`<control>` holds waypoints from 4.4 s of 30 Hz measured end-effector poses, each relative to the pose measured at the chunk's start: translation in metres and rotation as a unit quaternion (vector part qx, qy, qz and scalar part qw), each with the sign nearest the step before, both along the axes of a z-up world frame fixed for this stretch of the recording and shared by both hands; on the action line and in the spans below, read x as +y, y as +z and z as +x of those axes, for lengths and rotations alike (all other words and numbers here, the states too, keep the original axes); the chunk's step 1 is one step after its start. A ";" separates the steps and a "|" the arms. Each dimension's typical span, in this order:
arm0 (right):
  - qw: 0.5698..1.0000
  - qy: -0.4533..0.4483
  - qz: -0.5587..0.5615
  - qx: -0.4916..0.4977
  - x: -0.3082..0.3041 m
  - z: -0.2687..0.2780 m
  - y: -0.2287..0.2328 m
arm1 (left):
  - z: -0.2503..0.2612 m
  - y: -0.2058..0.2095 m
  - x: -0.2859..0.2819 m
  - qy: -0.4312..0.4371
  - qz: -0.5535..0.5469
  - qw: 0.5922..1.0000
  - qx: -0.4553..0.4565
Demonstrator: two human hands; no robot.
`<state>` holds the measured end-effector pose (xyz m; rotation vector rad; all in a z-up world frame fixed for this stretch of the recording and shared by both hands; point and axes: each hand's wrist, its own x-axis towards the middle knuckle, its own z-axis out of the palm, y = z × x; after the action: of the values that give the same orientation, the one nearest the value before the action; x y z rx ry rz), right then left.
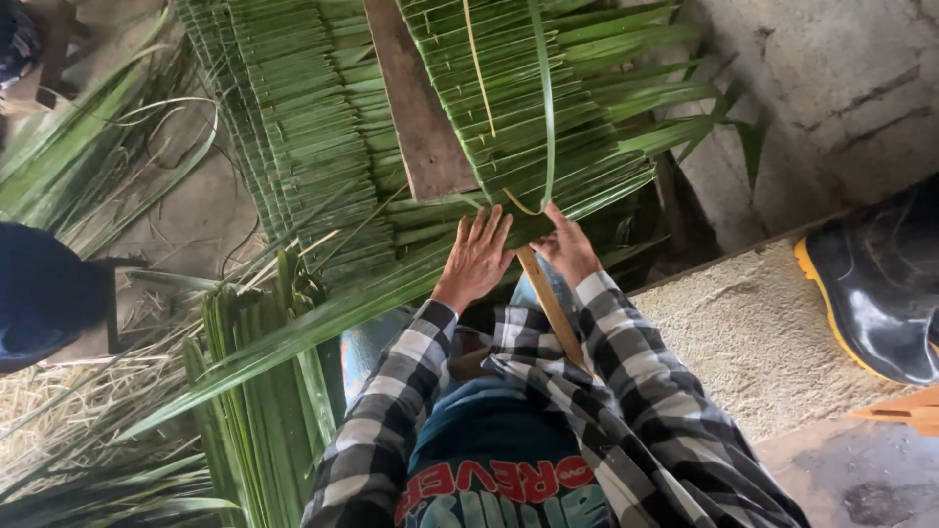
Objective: Weaving palm leaves onto a wooden frame to create thatched roofing panels
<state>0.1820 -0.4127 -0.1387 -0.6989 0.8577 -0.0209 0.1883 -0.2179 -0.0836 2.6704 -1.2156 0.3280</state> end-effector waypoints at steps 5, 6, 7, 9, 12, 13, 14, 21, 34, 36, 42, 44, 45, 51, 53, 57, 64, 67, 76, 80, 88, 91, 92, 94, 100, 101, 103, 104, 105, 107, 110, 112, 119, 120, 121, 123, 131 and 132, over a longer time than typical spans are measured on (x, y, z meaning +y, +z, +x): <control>0.995 0.022 -0.095 0.021 -0.006 0.006 -0.065 | 0.004 -0.004 0.001 -0.009 -0.035 0.999 -0.037; 0.992 -0.004 -0.121 0.040 -0.009 0.014 -0.087 | 0.005 -0.004 0.002 -0.021 -0.059 0.996 -0.065; 0.992 -0.004 -0.122 0.039 -0.006 0.017 -0.095 | 0.005 -0.001 0.002 -0.020 -0.060 0.996 -0.066; 0.993 -0.080 -0.084 0.017 -0.001 0.023 -0.111 | 0.004 0.005 0.001 -0.019 -0.095 0.993 -0.065; 0.992 -0.092 -0.089 0.000 0.007 0.018 -0.079 | 0.011 -0.028 0.000 0.023 -0.124 0.987 -0.104; 0.992 -0.094 -0.089 0.002 0.007 0.020 -0.085 | 0.007 -0.025 -0.002 0.021 -0.124 0.987 -0.102; 0.991 -0.102 -0.091 0.003 0.007 0.021 -0.091 | 0.003 -0.023 -0.005 0.068 -0.088 0.983 -0.146; 0.987 -0.116 -0.105 0.041 0.008 0.019 -0.095 | -0.006 -0.040 -0.041 0.236 0.062 0.953 -0.179; 0.981 -0.145 -0.113 0.063 0.001 0.022 -0.138 | 0.023 -0.025 -0.077 0.319 -0.069 0.857 0.398; 0.983 -0.152 -0.088 0.056 0.001 0.023 -0.143 | 0.021 -0.032 -0.081 0.336 -0.137 0.829 0.427; 0.977 -0.161 -0.112 0.083 0.007 0.019 -0.130 | 0.022 -0.064 -0.084 0.394 -0.330 0.725 0.459; 0.976 -0.168 -0.111 0.087 -0.001 0.023 -0.146 | 0.020 -0.068 -0.086 0.400 -0.380 0.689 0.471; 0.975 -0.173 -0.110 0.087 -0.004 0.027 -0.153 | 0.020 -0.070 -0.087 0.404 -0.432 0.650 0.478; 0.915 -0.082 -0.394 0.040 -0.016 -0.006 -0.081 | 0.019 -0.058 -0.098 0.395 -0.546 0.533 0.512; 0.901 -0.099 -0.420 0.045 -0.012 -0.026 -0.025 | 0.021 -0.079 -0.099 0.387 -0.585 0.492 0.515; 0.971 -0.089 -0.205 0.079 -0.053 -0.045 -0.045 | 0.017 -0.079 -0.102 0.348 -0.667 0.423 0.505; 0.999 0.023 0.027 0.026 -0.056 -0.016 0.058 | 0.006 -0.049 -0.094 0.315 -0.692 0.435 0.483; 0.999 0.032 -0.020 0.026 -0.067 0.001 0.039 | 0.007 -0.048 -0.093 0.334 -0.674 0.413 0.513; 0.986 -0.016 -0.132 0.105 -0.070 0.013 -0.008 | 0.003 -0.049 -0.096 0.328 -0.674 0.445 0.490; 0.984 -0.138 -0.092 0.071 -0.069 -0.009 -0.036 | 0.001 -0.062 -0.095 0.318 -0.603 0.580 0.447; 0.965 -0.234 -0.095 0.076 -0.038 -0.033 -0.016 | 0.004 -0.062 -0.091 0.340 -0.546 0.625 0.442; 0.957 -0.277 -0.068 0.056 -0.052 -0.030 -0.062 | 0.011 -0.069 -0.091 0.333 -0.546 0.627 0.445; 0.955 -0.286 -0.062 0.051 -0.057 -0.028 -0.075 | 0.012 -0.073 -0.092 0.342 -0.545 0.624 0.444; 0.953 -0.295 -0.059 0.042 -0.063 -0.024 -0.083 | 0.015 -0.086 -0.096 0.348 -0.546 0.620 0.443; 0.956 -0.288 -0.047 0.020 -0.063 -0.012 -0.078 | 0.036 -0.125 -0.105 0.390 -0.523 0.617 0.441; 0.955 -0.290 -0.055 0.024 -0.062 -0.010 -0.078 | 0.039 -0.114 -0.103 0.408 -0.493 0.615 0.461; 0.954 -0.291 -0.064 0.028 -0.057 -0.008 -0.068 | 0.045 -0.110 -0.103 0.426 -0.463 0.612 0.479; 0.952 -0.297 -0.068 0.031 -0.052 -0.008 -0.058 | 0.048 -0.117 -0.105 0.423 -0.465 0.615 0.477; 0.950 -0.302 -0.073 0.033 -0.048 -0.008 -0.048 | 0.052 -0.124 -0.107 0.420 -0.468 0.617 0.474; 0.950 -0.304 -0.070 0.028 -0.053 -0.006 -0.059 | 0.047 -0.110 -0.103 0.421 -0.468 0.611 0.479; 0.946 -0.317 -0.065 0.023 -0.070 0.002 -0.090 | 0.041 -0.080 -0.096 0.419 -0.472 0.605 0.486; 0.944 -0.323 -0.063 0.024 -0.075 0.005 -0.094 | 0.024 -0.043 -0.091 0.417 -0.476 0.603 0.485; 0.958 -0.261 -0.098 0.074 -0.069 0.017 -0.075 | -0.056 -0.023 -0.083 0.113 -0.700 0.250 0.659; 0.956 -0.267 -0.096 0.074 -0.067 0.018 -0.072 | -0.065 -0.046 -0.094 0.108 -0.716 0.170 0.669; 0.955 -0.269 -0.097 0.075 -0.066 0.018 -0.070 | -0.066 -0.035 -0.089 0.108 -0.715 0.169 0.670; 0.958 -0.264 -0.095 0.066 -0.064 0.021 -0.065 | -0.066 -0.014 -0.080 0.147 -0.724 0.145 0.658; 0.956 -0.259 -0.128 0.049 -0.098 0.022 -0.129 | -0.063 -0.035 -0.095 0.234 -0.719 0.112 0.645; 0.955 -0.254 -0.147 0.045 -0.120 0.029 -0.169 | -0.063 -0.036 -0.095 0.240 -0.717 0.114 0.644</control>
<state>0.2106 -0.5327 -0.3077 -0.7432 1.1171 -0.5941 0.1252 -0.3129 -0.1196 0.4243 0.6418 -0.5203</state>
